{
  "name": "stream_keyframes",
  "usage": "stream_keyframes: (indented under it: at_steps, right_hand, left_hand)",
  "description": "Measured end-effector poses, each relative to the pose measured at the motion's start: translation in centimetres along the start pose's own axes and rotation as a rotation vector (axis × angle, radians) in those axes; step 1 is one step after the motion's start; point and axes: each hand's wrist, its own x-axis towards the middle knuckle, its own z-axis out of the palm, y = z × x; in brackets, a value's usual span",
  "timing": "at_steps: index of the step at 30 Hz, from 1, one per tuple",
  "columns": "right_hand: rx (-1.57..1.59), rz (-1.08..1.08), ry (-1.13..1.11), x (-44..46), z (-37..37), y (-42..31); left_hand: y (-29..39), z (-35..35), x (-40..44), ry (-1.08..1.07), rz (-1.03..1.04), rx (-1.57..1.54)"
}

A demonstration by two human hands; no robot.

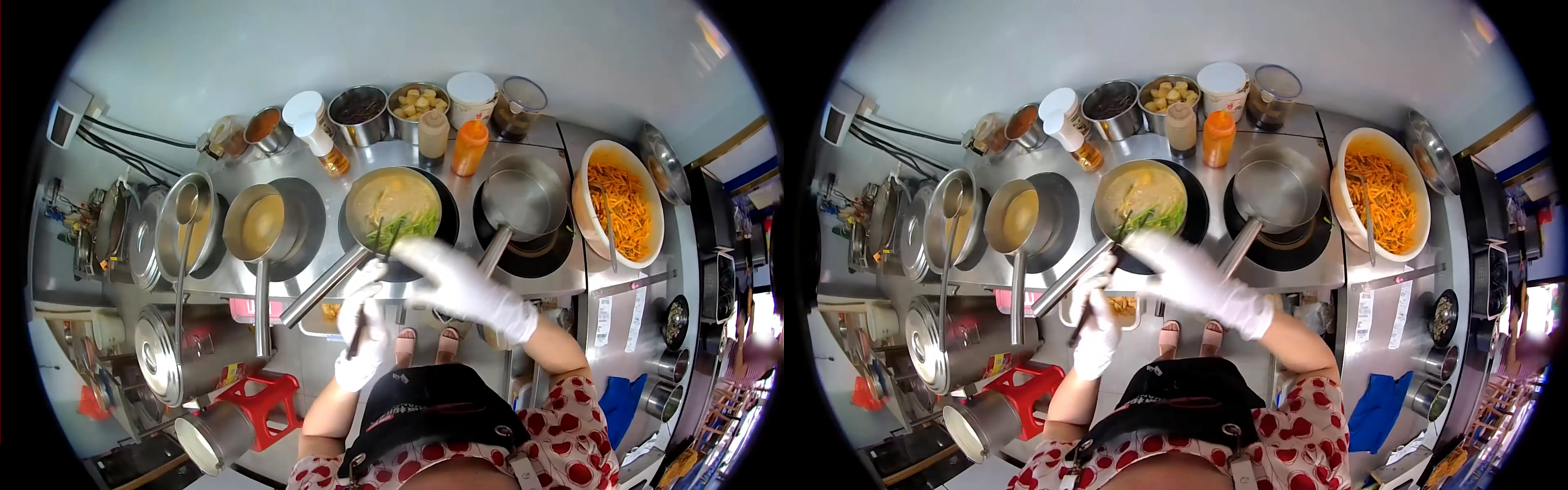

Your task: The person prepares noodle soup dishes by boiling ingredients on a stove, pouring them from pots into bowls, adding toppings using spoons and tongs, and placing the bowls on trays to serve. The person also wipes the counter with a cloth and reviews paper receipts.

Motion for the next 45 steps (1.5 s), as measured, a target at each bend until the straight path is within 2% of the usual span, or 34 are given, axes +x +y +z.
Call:
stream_keyframes:
  at_steps: [3,4,5,6,8,10,11,12,13,14,15,16,17,18,19,20,21,23,24,25,26,27,28,29,32,34,35,36,38,39,42,43,45]
  right_hand:
    - [0.233,0.515,0.546,2.1,-5.5,6.4]
    - [-0.104,0.544,0.653,1.9,-5.5,13.6]
    - [-0.238,0.553,0.79,2.5,-5.8,16.3]
    - [-0.259,0.52,0.824,2.7,-5.8,19.7]
    - [-0.303,0.569,0.819,3.6,-5.6,19.9]
    - [-0.019,0.49,0.727,3.8,-5.1,13.8]
    - [0.12,0.451,0.669,3.4,-3.9,11.0]
    - [-0.086,0.079,0.547,2.8,-2.0,9.9]
    - [-0.138,0.004,0.335,3.4,-1.9,4.2]
    - [-0.061,-0.044,0.129,4.1,-1.4,0.9]
    - [0.079,-0.036,0.101,4.0,-0.1,0.8]
    - [0.59,0.123,0.046,4.2,0.4,-0.3]
    - [1.097,0.308,0.08,4.3,0.9,-1.4]
    - [0.815,0.17,0.063,4.4,0.1,-0.3]
    - [0.493,0.042,0.084,4.6,-0.6,0.9]
    - [0.206,-0.069,0.141,4.8,-1.3,2.1]
    - [0.156,0.126,0.222,4.4,-1.7,1.8]
    - [0.055,0.215,0.2,3.8,-3.5,2.7]
    - [0.07,0.356,0.235,3.2,-3.8,2.7]
    - [0.09,0.496,0.271,2.7,-4.1,2.8]
    - [0.178,0.675,0.319,2.5,-4.5,1.3]
    - [0.24,0.655,0.427,2.0,-4.3,1.1]
    - [0.079,0.517,0.426,1.5,-4.6,0.8]
    - [0.03,0.446,0.441,0.5,-4.9,1.5]
    - [0.211,0.28,0.556,-2.3,-5.0,3.2]
    - [0.269,0.162,0.562,-4.4,-5.9,5.7]
    - [0.143,0.218,0.624,-5.2,-6.1,5.8]
    - [0.153,0.217,0.647,-6.0,-6.4,6.2]
    - [0.252,0.224,0.757,-7.8,-7.1,6.9]
    - [0.317,0.199,0.704,-8.7,-7.2,6.7]
    - [0.167,0.183,0.738,-9.7,-6.8,5.6]
    - [0.148,0.169,0.729,-10.1,-6.9,5.4]
    - [0.236,0.193,0.821,-10.5,-6.9,5.2]
  left_hand:
    - [-0.3,-1.8,0.1,0.059,-0.132,-0.003]
    - [-0.2,-2.1,0.1,0.086,-0.189,0.024]
    - [0.0,-2.0,0.2,0.133,-0.18,0.004]
    - [0.2,-2.2,0.2,0.154,-0.209,-0.002]
    - [0.1,-2.9,0.0,0.142,-0.279,0.037]
    - [0.6,-2.4,0.9,0.131,-0.273,0.049]
    - [0.4,-2.6,1.8,0.057,-0.196,0.117]
    - [0.7,-2.1,3.0,0.024,-0.115,0.242]
    - [1.0,-1.3,4.3,-0.002,-0.039,0.323]
    - [1.5,-0.3,5.7,-0.064,0.046,0.353]
    - [1.1,0.9,6.3,-0.103,0.174,0.331]
    - [1.2,1.8,5.8,-0.206,0.179,0.444]
    - [3.2,3.1,5.7,-0.296,0.055,0.618]
    - [3.8,3.5,4.8,-0.252,0.047,0.493]
    - [3.2,3.4,2.5,-0.233,0.125,0.456]
    - [1.9,2.8,-0.5,-0.242,0.202,0.402]
    - [0.4,1.8,-3.9,-0.32,0.156,0.328]
    - [-3.5,-0.9,-10.5,-0.433,-0.071,0.394]
    - [-6.7,-3.2,-13.8,-0.525,-0.156,0.471]
    - [-10.4,-4.8,-18.0,-0.341,-0.349,0.485]
    - [-12.3,-7.7,-18.9,-0.356,-0.185,0.593]
    - [-17.4,-10.6,-23.0,-0.489,-0.568,0.74]
    - [-21.8,-12.6,-24.5,-0.607,-0.701,0.952]
    - [-24.7,-14.3,-24.6,-0.602,-0.651,1.025]
    - [-35.7,-17.0,-26.6,-0.697,-0.554,1.215]
    - [-41.2,-16.0,-25.8,-1.025,-0.505,1.248]
    - [-43.1,-15.2,-25.8,-1.192,-0.476,1.258]
    - [-43.9,-14.4,-25.7,-1.374,-0.248,1.327]
    - [-45.4,-14.0,-26.0,-1.445,0.202,1.422]
    - [-46.8,-14.1,-26.5,-1.466,0.281,1.35]
    - [-48.2,-13.2,-27.5,-1.435,0.05,1.172]
    - [-48.3,-12.7,-27.3,-1.423,-0.265,1.099]
    - [-51.9,-13.1,-29.7,-1.287,-0.414,1.013]
